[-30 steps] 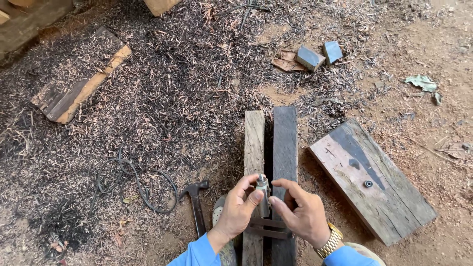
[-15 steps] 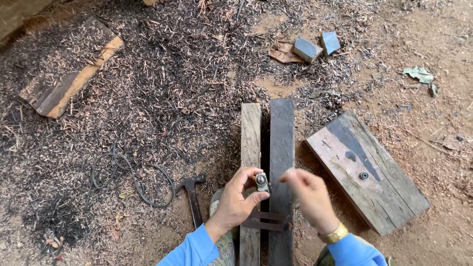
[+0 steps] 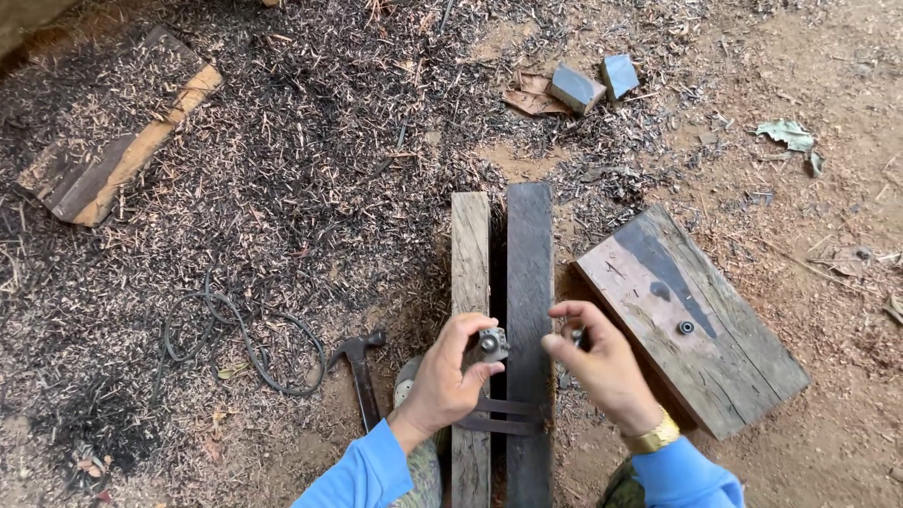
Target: Assembling two large wooden blocks using a metal bracket, a bolt, and a hammer on a workshop floor.
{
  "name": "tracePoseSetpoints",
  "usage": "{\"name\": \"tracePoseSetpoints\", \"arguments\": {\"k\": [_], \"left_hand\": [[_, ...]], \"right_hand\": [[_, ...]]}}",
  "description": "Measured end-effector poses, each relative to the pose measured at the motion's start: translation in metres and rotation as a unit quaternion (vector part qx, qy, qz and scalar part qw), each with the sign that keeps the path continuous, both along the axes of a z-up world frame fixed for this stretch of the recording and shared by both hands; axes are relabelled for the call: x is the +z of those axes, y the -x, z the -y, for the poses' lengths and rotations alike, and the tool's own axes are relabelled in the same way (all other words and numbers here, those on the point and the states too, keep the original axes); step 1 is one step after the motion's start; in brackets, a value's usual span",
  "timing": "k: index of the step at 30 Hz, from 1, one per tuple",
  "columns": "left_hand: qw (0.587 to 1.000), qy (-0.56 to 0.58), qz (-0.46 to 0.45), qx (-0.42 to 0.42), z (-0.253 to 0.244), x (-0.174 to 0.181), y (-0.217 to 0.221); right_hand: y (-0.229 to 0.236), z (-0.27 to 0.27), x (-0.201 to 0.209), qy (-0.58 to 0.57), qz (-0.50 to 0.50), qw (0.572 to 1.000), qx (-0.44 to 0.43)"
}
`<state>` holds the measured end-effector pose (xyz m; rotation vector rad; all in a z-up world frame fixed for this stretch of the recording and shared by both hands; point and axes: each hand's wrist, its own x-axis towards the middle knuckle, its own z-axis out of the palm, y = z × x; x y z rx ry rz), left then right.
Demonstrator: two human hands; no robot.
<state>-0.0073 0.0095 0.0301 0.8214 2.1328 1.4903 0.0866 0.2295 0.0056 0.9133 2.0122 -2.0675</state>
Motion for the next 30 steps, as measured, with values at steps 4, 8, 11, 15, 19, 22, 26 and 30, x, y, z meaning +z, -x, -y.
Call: {"name": "tracePoseSetpoints", "arguments": {"k": [4,8,11,15,19,22,26,30], "left_hand": [[0.995,-0.077,0.059,0.027,-0.001,-0.010,-0.003],[0.996,-0.069,0.049,0.009,-0.002,-0.011,-0.002],[0.999,-0.041,-0.032,-0.013,-0.002,-0.012,-0.003],[0.991,0.002,-0.121,-0.055,-0.003,-0.010,0.006],[0.983,0.033,-0.167,-0.065,-0.005,-0.001,0.010],[0.980,0.030,-0.179,-0.086,-0.006,-0.002,0.010],[0.987,0.037,-0.142,-0.060,-0.004,-0.005,0.011],[0.995,0.002,-0.090,-0.042,-0.003,-0.009,0.013]], "right_hand": [[0.008,0.018,0.011,-0.242,0.121,0.957,0.104],[0.006,0.009,0.000,-0.325,0.176,0.918,0.146],[0.002,0.004,-0.007,-0.326,0.150,0.922,0.147],[0.008,0.006,0.002,-0.314,0.167,0.922,0.153],[0.007,0.005,0.000,-0.304,0.188,0.921,0.155],[0.009,0.006,0.004,-0.305,0.178,0.923,0.153],[0.010,0.004,0.002,-0.296,0.195,0.921,0.162],[-0.004,-0.002,-0.017,-0.122,0.008,0.991,0.062]]}}
